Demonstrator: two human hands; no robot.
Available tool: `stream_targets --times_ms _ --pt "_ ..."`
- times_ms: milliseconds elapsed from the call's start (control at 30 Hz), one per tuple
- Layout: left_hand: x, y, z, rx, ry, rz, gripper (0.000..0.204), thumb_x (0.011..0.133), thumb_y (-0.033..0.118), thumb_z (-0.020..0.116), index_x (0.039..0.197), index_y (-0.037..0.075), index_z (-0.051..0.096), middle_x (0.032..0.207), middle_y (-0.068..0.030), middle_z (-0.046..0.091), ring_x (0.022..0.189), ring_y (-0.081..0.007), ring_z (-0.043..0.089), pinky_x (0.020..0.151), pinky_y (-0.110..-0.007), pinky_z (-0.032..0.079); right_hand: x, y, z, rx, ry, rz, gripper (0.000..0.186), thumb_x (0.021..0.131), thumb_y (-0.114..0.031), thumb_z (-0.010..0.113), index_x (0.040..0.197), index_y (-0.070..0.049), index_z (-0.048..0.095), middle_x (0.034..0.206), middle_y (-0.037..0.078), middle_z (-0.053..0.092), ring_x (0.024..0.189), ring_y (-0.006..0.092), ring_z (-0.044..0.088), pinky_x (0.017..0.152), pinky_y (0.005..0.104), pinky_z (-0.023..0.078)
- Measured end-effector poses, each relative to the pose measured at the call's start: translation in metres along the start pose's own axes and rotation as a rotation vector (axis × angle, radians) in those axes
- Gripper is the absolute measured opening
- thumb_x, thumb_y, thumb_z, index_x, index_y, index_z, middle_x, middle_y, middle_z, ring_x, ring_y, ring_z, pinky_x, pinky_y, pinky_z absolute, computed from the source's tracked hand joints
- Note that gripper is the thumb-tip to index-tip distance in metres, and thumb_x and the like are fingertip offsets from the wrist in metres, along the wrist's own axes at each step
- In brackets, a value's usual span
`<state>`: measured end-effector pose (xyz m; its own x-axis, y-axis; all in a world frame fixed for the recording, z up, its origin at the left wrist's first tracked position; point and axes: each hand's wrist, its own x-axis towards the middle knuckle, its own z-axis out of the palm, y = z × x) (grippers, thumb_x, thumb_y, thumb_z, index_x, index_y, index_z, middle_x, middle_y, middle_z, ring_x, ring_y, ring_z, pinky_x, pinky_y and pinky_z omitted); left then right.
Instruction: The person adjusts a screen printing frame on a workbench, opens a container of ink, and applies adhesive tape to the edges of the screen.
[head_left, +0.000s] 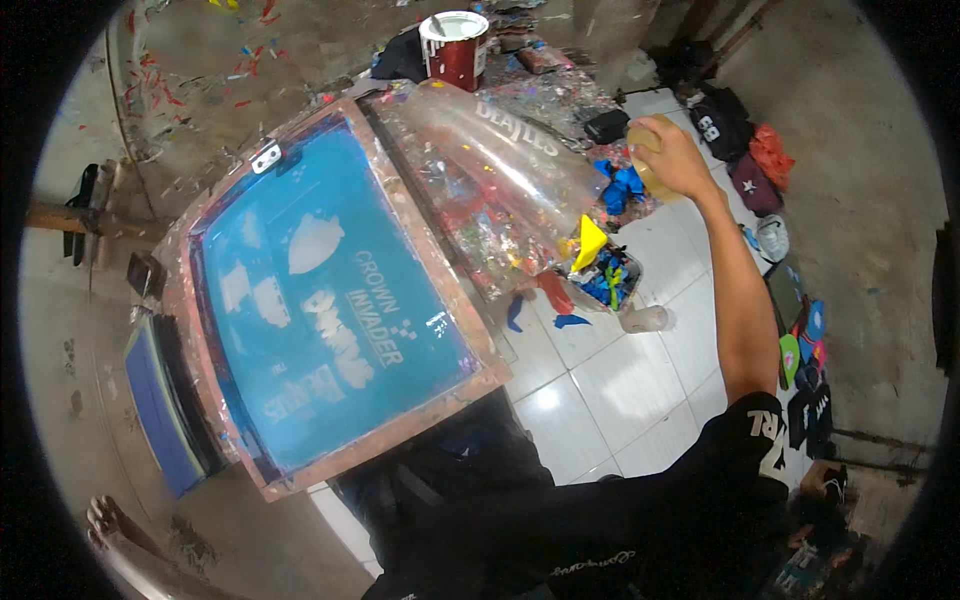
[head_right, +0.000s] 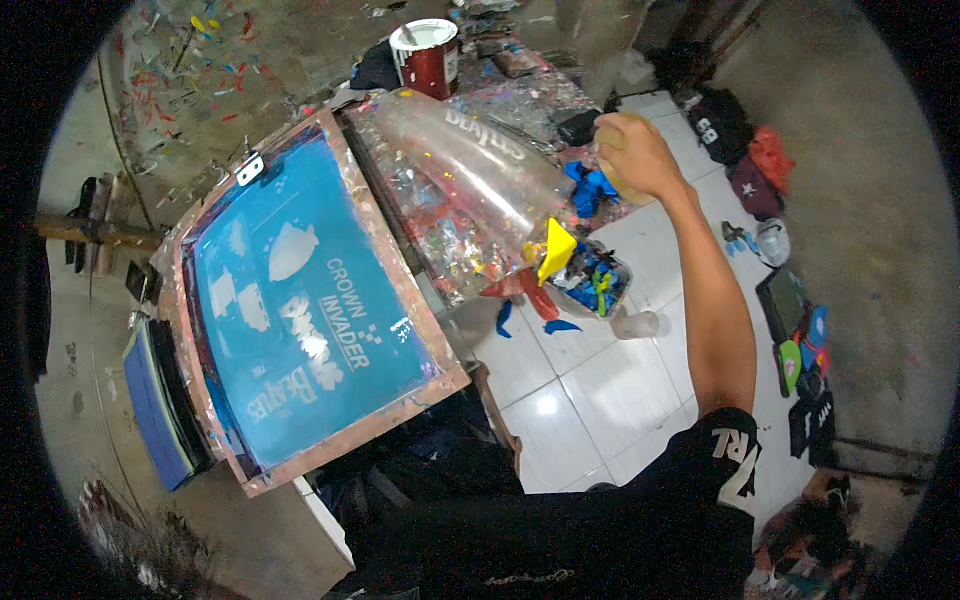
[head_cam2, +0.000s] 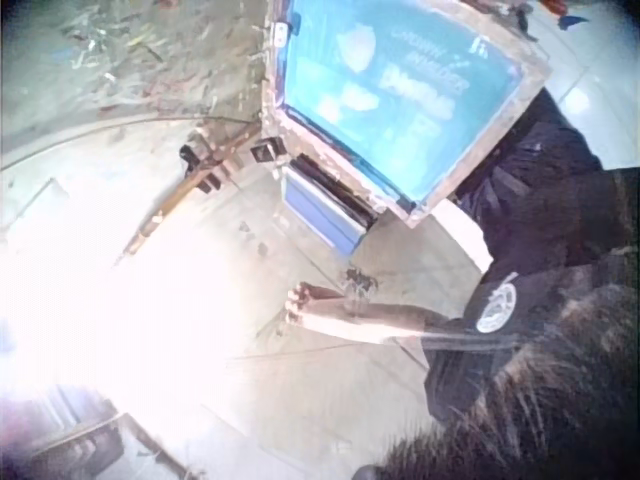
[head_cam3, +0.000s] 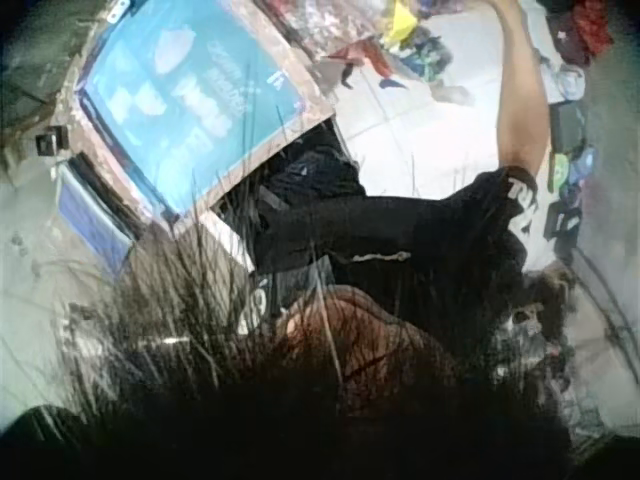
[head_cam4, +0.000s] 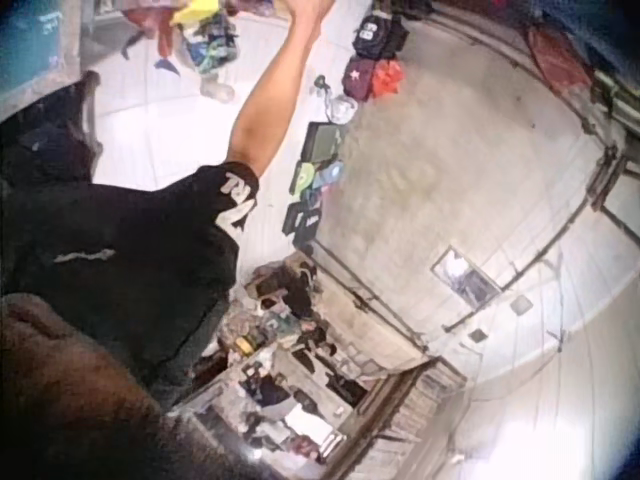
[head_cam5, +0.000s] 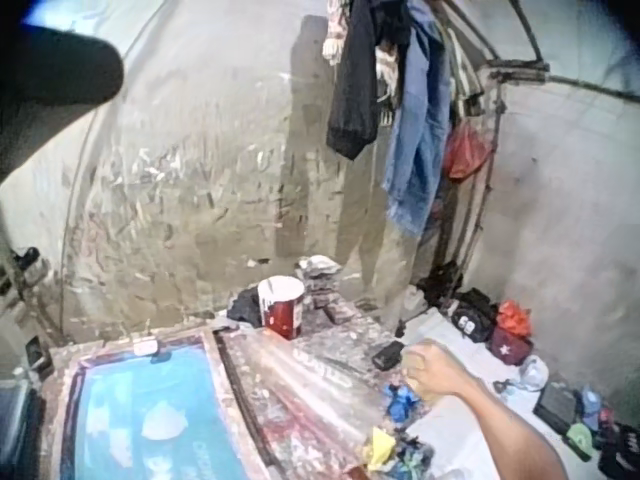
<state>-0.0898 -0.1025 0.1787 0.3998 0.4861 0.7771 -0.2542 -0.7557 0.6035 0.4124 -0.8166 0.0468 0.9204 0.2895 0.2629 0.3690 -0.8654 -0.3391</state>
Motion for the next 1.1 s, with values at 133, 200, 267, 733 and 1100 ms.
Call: stream_targets --times_ms 133,200,267,733,1100 --pt "0.021 0.009 -0.034 0.158 0.003 -0.045 0.013 0.097 0.026 0.047 0.097 0.014 0.052 0.101 -0.0050 0.043 0.097 -0.0224 0.042 0.092 -0.038 0.031 0.009 0.004 0.041 -0.212 -0.148 0.089 0.046 0.080 -0.018 0.065 0.125 -0.012 0.059 0.111 0.022 0.064 0.105 0.0402 0.059 0.090 0.0458 0.046" --pt "0.028 0.018 -0.038 0.193 -0.004 -0.082 0.014 0.097 0.027 0.047 0.099 0.014 0.053 0.104 -0.0059 0.045 0.100 -0.0232 0.043 0.094 -0.039 0.031 0.005 0.003 0.057 -0.253 -0.168 0.109 0.054 0.081 -0.019 0.065 0.133 -0.017 0.052 0.107 0.024 0.065 0.101 0.0417 0.061 0.088 0.0486 0.046" --pt "0.029 0.029 -0.037 0.196 -0.001 -0.091 0.016 0.097 0.027 0.047 0.101 0.014 0.055 0.107 -0.0068 0.046 0.102 -0.0241 0.043 0.096 -0.040 0.031 -0.002 -0.002 0.064 -0.252 -0.115 0.059 0.064 0.081 -0.022 0.066 0.141 -0.019 0.044 0.101 0.025 0.067 0.096 0.0439 0.062 0.086 0.0500 0.046" --pt "0.045 0.042 0.019 0.033 -0.360 -0.290 0.028 0.096 0.027 0.048 0.113 0.013 0.064 0.123 -0.0122 0.057 0.118 -0.0310 0.047 0.108 -0.047 0.028 -0.067 -0.022 0.024 0.368 0.396 0.170 0.056 0.087 -0.018 0.066 0.136 0.000 0.046 0.121 0.020 0.060 0.110 0.0269 0.059 0.092 0.0369 0.047" --pt "0.030 0.027 0.087 -0.854 -0.083 -0.554 0.022 0.090 0.010 0.056 0.111 0.006 0.056 0.110 -0.0140 0.050 0.111 -0.0302 0.043 0.108 -0.048 0.024 -0.161 -0.203 -0.029 1.481 -0.148 -0.437 0.026 0.070 -0.016 0.083 0.094 -0.012 0.074 0.092 0.004 0.069 0.094 0.0234 0.060 0.074 0.0379 0.054"
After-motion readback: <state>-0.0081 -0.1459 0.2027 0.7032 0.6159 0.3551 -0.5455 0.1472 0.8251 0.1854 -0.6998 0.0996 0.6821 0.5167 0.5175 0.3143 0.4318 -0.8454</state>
